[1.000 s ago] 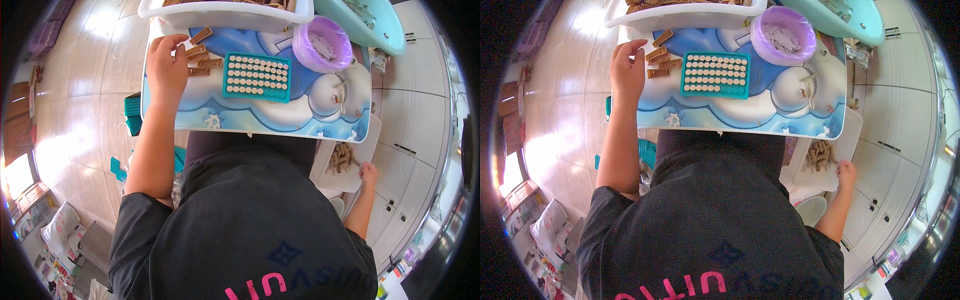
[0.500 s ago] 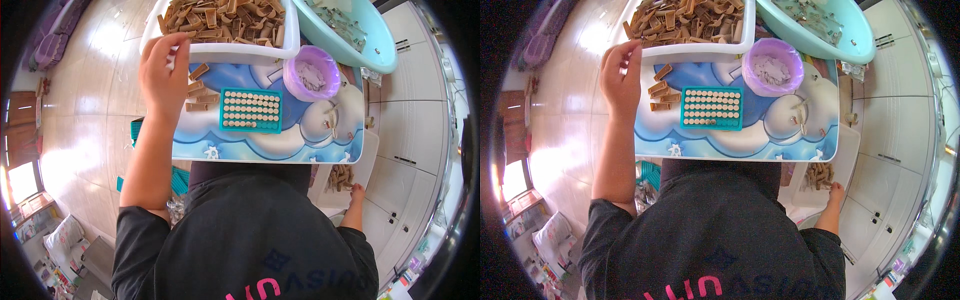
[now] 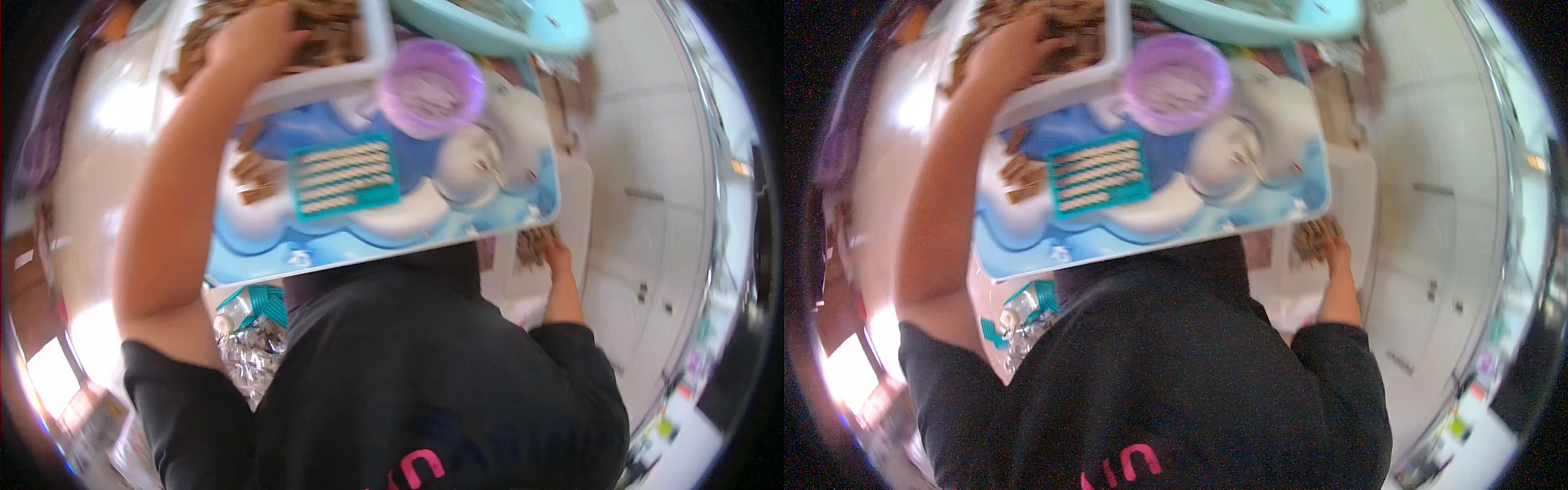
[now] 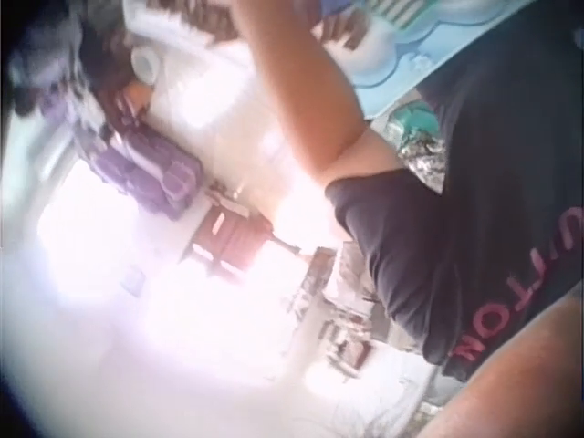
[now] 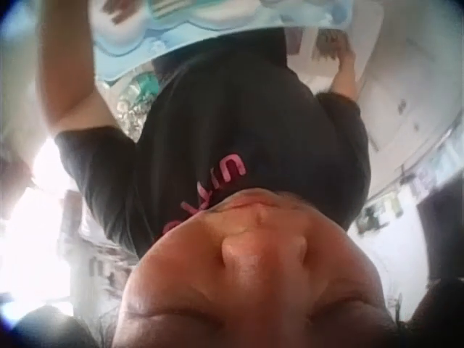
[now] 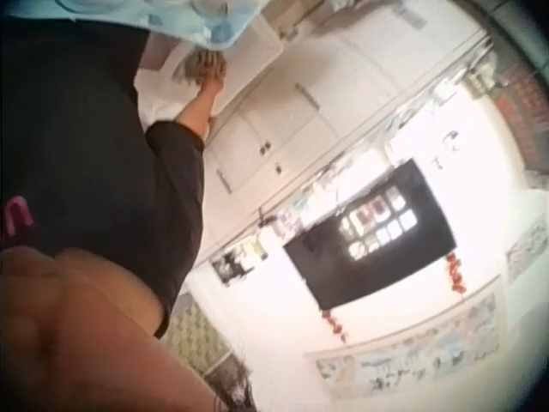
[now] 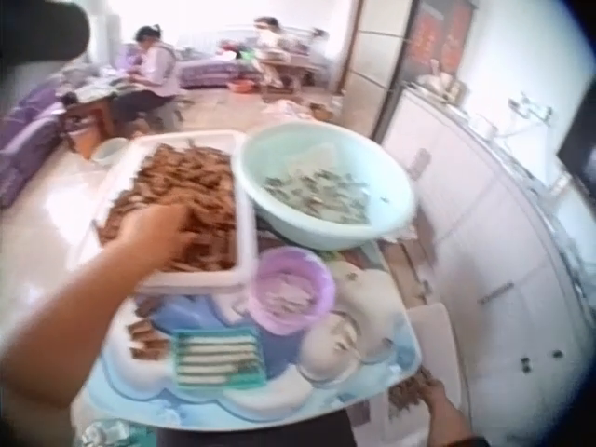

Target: The person assembles small plastic housings and metal clips by hand, threading wires and inserting small parts.

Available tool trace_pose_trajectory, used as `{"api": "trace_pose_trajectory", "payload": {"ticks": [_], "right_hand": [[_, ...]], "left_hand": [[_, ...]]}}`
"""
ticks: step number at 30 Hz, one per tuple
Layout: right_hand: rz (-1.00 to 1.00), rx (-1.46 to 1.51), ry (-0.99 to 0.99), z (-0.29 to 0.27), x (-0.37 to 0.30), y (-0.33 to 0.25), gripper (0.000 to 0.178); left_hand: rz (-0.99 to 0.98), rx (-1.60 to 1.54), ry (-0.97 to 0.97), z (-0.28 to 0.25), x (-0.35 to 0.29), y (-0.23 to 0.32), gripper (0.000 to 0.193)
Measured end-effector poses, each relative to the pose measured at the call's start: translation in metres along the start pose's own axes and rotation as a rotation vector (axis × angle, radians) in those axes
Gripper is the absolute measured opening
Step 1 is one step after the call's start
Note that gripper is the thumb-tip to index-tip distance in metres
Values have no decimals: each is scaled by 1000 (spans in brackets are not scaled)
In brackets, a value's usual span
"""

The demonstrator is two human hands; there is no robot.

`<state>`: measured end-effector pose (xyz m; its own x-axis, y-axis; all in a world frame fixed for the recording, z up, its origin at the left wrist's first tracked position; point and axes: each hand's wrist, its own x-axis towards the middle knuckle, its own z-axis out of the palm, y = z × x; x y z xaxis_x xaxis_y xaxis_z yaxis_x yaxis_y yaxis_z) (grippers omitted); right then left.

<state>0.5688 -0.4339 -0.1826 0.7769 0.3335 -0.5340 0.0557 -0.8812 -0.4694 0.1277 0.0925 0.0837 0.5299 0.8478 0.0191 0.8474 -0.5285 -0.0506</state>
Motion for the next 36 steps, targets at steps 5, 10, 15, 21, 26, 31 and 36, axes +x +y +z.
{"api": "trace_pose_trajectory", "payload": {"ticks": [5,10,15,21,26,31,36], "right_hand": [[22,224,153,-8,-5,-15,19],[87,221,237,-30,-19,6,18],[105,251,238,-31,-29,5,19],[-2,312,257,-29,-27,-26,19],[-426,486,378,-28,-62,-162,21],[-920,40,43,-2,-148,-283,22],[-1268,-343,183,34,-176,-320,25]], "left_hand": [[101,-255,74,25,12,-38,26],[67,-409,168,26,21,-44,31],[-128,-789,167,16,15,-43,26],[-119,-1245,502,-4,-4,-64,28],[-51,-1818,319,-24,-96,-51,31],[-230,-2321,-69,2,-167,5,44],[-371,-2490,-225,18,-206,31,42]]}}
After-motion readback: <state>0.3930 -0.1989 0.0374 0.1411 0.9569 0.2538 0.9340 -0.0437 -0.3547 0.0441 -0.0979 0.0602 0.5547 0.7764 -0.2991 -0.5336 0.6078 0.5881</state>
